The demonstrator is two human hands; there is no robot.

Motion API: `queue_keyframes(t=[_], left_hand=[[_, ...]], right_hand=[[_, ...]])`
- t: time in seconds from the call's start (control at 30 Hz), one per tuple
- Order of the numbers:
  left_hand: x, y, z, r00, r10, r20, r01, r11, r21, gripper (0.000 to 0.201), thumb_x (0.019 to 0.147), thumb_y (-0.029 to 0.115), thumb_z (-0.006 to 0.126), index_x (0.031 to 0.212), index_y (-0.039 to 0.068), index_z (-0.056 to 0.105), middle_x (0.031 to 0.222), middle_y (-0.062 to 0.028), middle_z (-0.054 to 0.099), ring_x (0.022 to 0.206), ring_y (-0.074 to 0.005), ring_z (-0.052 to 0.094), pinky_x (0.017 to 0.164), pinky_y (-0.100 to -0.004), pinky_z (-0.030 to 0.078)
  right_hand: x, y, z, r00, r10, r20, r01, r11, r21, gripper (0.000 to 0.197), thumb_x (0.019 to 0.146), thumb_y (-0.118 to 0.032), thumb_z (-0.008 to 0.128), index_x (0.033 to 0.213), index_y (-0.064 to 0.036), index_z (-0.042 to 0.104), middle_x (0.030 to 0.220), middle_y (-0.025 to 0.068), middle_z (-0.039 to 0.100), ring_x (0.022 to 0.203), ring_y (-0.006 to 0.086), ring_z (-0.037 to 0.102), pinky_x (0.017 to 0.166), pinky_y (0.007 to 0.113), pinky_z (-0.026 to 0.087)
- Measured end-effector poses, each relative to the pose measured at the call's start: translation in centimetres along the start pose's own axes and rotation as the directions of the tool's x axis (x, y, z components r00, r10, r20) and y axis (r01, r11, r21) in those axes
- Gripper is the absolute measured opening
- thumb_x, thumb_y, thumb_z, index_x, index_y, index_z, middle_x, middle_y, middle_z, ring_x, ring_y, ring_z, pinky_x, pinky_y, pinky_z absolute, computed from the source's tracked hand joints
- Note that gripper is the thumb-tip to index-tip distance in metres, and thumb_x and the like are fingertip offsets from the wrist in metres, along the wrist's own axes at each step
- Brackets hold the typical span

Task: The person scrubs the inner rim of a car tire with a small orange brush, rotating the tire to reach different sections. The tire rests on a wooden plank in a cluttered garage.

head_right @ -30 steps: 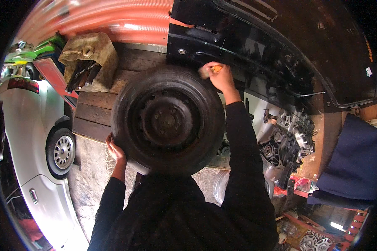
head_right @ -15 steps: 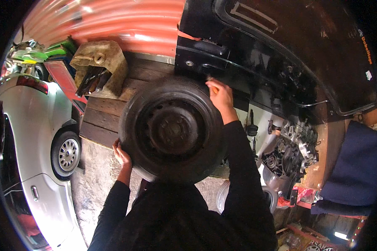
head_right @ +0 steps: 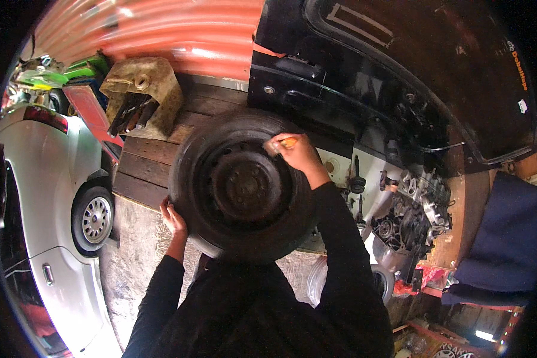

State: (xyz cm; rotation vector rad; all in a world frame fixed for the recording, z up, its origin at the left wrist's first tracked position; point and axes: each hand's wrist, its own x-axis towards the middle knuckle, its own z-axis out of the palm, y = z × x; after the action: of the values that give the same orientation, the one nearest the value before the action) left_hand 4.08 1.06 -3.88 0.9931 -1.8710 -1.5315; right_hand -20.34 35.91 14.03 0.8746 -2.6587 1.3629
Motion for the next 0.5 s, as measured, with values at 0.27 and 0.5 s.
queue_keyframes(t=[0.27,0.5], left_hand=[[-0.1,0.5,-0.1,0.999,-0.020,0.026,0.019,1.000,0.012,0.042,0.100,0.014,0.043,0.138,-0.001,0.054,0.134,-0.0221,0.062,0.126,-0.0330,0.059,0.110,-0.0408,0.043],[-0.1,-0.2,-0.1,1.000,0.001,0.014,-0.001,1.000,0.013,0.041,0.100,0.014,0.043,0.138,0.000,0.055,0.133,-0.0221,0.062,0.125,-0.0330,0.060,0.109,-0.0409,0.043]], right_hand=[[3.1,2.2,1.9,0.980,0.172,0.103,-0.154,0.974,-0.164,0.013,0.091,-0.018,0.074,0.100,-0.0093,0.077,0.099,0.0112,0.077,0.094,0.0294,0.075,0.085,0.038,0.057],[2.7,-0.2,3.9,0.986,0.139,0.097,-0.109,0.958,-0.265,0.010,0.092,-0.019,0.073,0.098,-0.0145,0.079,0.099,0.0111,0.077,0.094,0.0347,0.073,0.085,0.042,0.058]])
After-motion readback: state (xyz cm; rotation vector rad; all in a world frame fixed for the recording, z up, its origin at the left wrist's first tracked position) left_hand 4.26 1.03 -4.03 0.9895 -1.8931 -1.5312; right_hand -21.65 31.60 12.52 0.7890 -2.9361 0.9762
